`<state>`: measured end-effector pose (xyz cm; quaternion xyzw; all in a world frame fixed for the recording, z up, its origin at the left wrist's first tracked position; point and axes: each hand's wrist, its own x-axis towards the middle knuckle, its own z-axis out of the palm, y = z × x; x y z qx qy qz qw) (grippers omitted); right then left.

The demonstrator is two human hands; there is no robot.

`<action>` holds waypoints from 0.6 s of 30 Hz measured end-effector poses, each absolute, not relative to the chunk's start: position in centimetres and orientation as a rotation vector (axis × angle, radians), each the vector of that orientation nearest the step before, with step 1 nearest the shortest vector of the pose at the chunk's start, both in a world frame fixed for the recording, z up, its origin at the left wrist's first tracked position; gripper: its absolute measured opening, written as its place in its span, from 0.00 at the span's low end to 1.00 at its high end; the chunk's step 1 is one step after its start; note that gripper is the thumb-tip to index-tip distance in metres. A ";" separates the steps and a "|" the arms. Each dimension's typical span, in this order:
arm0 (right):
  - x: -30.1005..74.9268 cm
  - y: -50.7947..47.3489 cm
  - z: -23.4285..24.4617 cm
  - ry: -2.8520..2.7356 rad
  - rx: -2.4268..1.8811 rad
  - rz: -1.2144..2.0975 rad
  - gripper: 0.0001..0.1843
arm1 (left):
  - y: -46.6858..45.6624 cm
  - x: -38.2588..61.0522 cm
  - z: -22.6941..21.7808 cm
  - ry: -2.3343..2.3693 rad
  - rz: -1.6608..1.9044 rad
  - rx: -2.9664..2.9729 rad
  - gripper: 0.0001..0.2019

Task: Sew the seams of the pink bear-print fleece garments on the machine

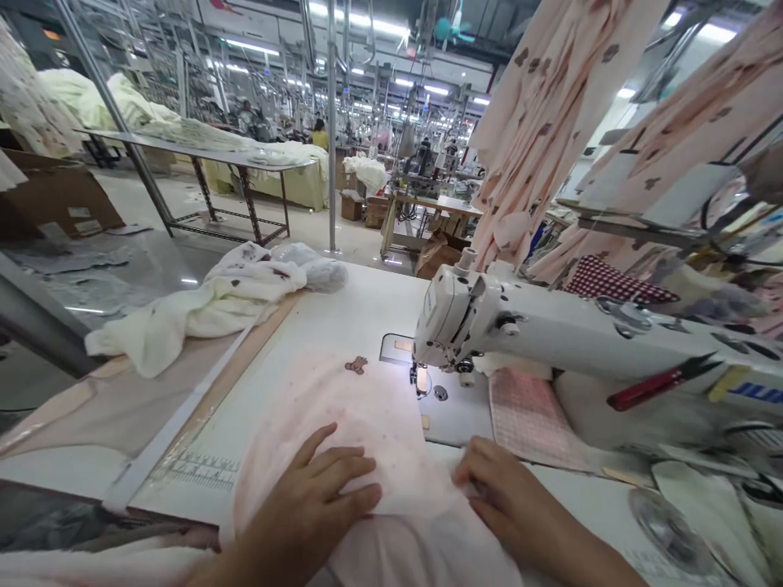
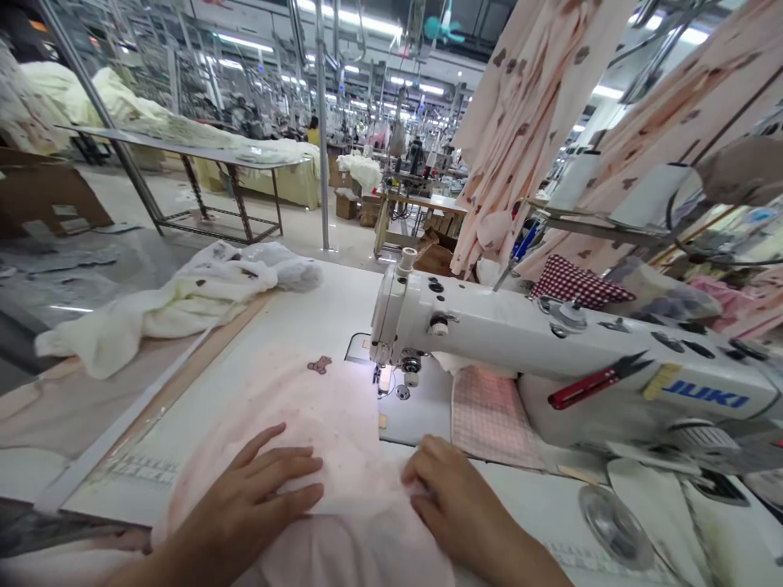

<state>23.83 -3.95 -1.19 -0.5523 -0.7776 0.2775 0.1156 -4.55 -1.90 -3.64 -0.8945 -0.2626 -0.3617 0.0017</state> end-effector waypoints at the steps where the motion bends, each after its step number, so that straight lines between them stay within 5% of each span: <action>1: 23.2 -4.0 -1.1 -2.284 -1.576 0.874 0.06 | -1.9 -4.6 -3.8 -0.844 -1.156 -2.813 0.11; 18: 27.5 -7.3 1.9 -1.661 -1.835 1.052 0.18 | -1.5 -7.1 -5.2 -1.076 -1.322 -3.241 0.08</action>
